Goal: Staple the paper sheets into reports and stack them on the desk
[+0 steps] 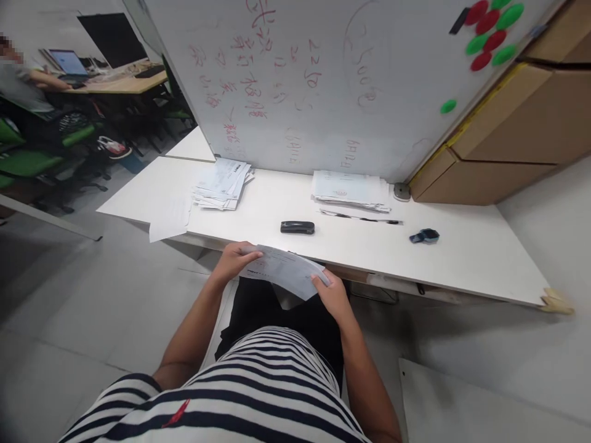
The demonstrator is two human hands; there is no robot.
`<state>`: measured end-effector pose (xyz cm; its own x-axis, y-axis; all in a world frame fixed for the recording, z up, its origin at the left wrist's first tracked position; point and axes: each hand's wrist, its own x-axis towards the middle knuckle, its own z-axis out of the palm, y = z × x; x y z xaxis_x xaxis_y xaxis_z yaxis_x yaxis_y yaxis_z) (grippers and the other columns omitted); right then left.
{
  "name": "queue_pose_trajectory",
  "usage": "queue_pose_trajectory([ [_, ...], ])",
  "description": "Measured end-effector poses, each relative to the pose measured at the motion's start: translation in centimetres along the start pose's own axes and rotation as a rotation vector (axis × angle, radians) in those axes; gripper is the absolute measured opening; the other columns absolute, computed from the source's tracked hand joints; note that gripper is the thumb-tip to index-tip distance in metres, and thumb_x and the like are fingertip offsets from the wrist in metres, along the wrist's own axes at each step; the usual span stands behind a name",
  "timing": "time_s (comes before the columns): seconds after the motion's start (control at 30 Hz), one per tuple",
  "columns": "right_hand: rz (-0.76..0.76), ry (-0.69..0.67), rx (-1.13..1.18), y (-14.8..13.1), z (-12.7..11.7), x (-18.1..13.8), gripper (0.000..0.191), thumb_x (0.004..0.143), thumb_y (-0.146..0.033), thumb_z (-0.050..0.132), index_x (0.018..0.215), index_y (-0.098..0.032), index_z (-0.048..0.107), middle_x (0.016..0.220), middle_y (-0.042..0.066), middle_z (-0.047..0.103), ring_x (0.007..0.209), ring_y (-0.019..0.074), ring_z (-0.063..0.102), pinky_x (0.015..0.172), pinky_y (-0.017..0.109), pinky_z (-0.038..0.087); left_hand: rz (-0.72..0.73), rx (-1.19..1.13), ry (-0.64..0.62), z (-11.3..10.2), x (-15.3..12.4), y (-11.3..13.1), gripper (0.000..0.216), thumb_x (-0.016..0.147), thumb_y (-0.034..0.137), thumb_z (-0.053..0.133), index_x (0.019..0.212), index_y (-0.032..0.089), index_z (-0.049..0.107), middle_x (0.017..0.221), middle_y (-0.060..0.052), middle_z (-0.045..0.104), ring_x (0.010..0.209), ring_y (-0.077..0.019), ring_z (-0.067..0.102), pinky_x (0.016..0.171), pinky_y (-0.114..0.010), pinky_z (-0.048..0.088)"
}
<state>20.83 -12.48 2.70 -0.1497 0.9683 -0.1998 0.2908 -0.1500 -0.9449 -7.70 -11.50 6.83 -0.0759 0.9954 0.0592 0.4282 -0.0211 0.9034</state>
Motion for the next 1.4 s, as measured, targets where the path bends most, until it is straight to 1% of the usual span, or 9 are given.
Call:
queue_pose_trajectory([
  [0.2, -0.034, -0.028, -0.099, 0.9, -1.6, -0.2, 0.038, 0.08, -0.051, 0.06, 0.094, -0.018, 0.073, 0.088, 0.005, 0.073, 0.083, 0.0259, 0.064, 0.077, 0.036, 0.048, -0.036, -0.036, 0.038, 0.8, -0.1, -0.4, 0.027, 0.07, 0.045, 0.072, 0.067, 0.019, 0.069, 0.066, 0.0, 0.065, 0.063, -0.0145, 0.057, 0.059, -0.024, 0.042],
  [0.3, -0.051, 0.083, -0.063, 1.5, -1.9, -0.3, 0.037, 0.078, -0.05, 0.064, 0.095, -0.018, 0.072, 0.089, 0.006, 0.073, 0.081, 0.0243, 0.064, 0.077, 0.037, 0.049, -0.057, -0.074, 0.052, 1.0, 0.1, -0.2, 0.028, 0.071, 0.046, 0.072, 0.068, 0.018, 0.069, 0.069, -0.001, 0.066, 0.065, -0.0151, 0.058, 0.061, -0.025, 0.044],
  [0.43, -0.077, 0.222, 0.116, 2.0, -1.9, 0.0, 0.039, 0.075, -0.049, 0.068, 0.098, -0.018, 0.069, 0.094, 0.007, 0.072, 0.083, 0.0226, 0.065, 0.078, 0.036, 0.049, -0.103, -0.172, 0.051, 1.4, 0.3, -0.2, 0.034, 0.073, 0.05, 0.069, 0.069, 0.016, 0.067, 0.07, -0.002, 0.066, 0.066, -0.0149, 0.058, 0.061, -0.025, 0.045],
  [0.53, -0.081, 0.239, 0.134, 2.1, -2.3, 0.0, 0.035, 0.074, -0.049, 0.07, 0.086, -0.017, 0.07, 0.083, 0.006, 0.072, 0.076, 0.0209, 0.063, 0.072, 0.034, 0.048, -0.131, -0.271, 0.047, 1.6, 0.3, -0.4, 0.037, 0.075, 0.051, 0.066, 0.071, 0.015, 0.067, 0.072, -0.002, 0.067, 0.067, -0.015, 0.059, 0.063, -0.026, 0.046],
  [0.7, -0.111, 0.237, 0.01, 2.2, -3.2, -0.1, 0.037, 0.076, -0.055, 0.064, 0.07, -0.018, 0.068, 0.068, 0.001, 0.065, 0.067, 0.0185, 0.057, 0.064, 0.03, 0.045, -0.169, -0.469, 0.011, 1.6, 0.1, -0.8, 0.035, 0.075, 0.048, 0.069, 0.075, 0.014, 0.069, 0.075, -0.004, 0.069, 0.07, -0.0162, 0.062, 0.067, -0.028, 0.05],
  [0.83, -0.122, 0.254, 0.008, 2.3, -3.3, -0.1, 0.038, 0.078, -0.055, 0.061, 0.075, -0.019, 0.07, 0.074, 0.0, 0.066, 0.073, 0.0194, 0.058, 0.069, 0.03, 0.045, -0.209, -0.551, -0.028, 1.6, -0.2, -0.7, 0.035, 0.073, 0.047, 0.071, 0.074, 0.012, 0.069, 0.074, -0.005, 0.07, 0.071, -0.0179, 0.065, 0.068, -0.03, 0.051],
  [1.03, -0.147, 0.335, 0.037, 1.9, -2.2, 0.0, 0.042, 0.079, -0.057, 0.06, 0.082, -0.017, 0.073, 0.077, 0.001, 0.068, 0.075, 0.0198, 0.059, 0.071, 0.031, 0.047, -0.278, -0.682, -0.03, 2.1, -0.2, -1.4, 0.038, 0.071, 0.048, 0.074, 0.079, 0.012, 0.067, 0.079, -0.007, 0.072, 0.067, -0.0185, 0.066, 0.062, -0.031, 0.053],
  [1.23, -0.113, 0.455, 0.014, 1.3, -1.1, 0.0, 0.044, 0.08, -0.054, 0.059, 0.098, -0.016, 0.074, 0.092, 0.003, 0.071, 0.09, 0.0226, 0.062, 0.083, 0.034, 0.048, -0.286, -0.784, -0.011, 3.4, -0.9, -2.7, 0.041, 0.071, 0.049, 0.074, 0.084, 0.011, 0.066, 0.081, -0.009, 0.073, 0.071, -0.0209, 0.068, 0.065, -0.032, 0.054],
  [1.4, -0.154, 0.488, -0.045, 1.0, -0.4, 0.4, 0.043, 0.081, -0.053, 0.059, 0.095, -0.016, 0.074, 0.098, 0.006, 0.071, 0.096, 0.0248, 0.063, 0.09, 0.037, 0.047, -0.337, -0.91, 0.023, 4.2, -2.3, -3.9, 0.048, 0.07, 0.051, 0.074, 0.093, 0.01, 0.066, 0.089, -0.012, 0.073, 0.083, -0.0265, 0.069, 0.074, -0.039, 0.055],
])
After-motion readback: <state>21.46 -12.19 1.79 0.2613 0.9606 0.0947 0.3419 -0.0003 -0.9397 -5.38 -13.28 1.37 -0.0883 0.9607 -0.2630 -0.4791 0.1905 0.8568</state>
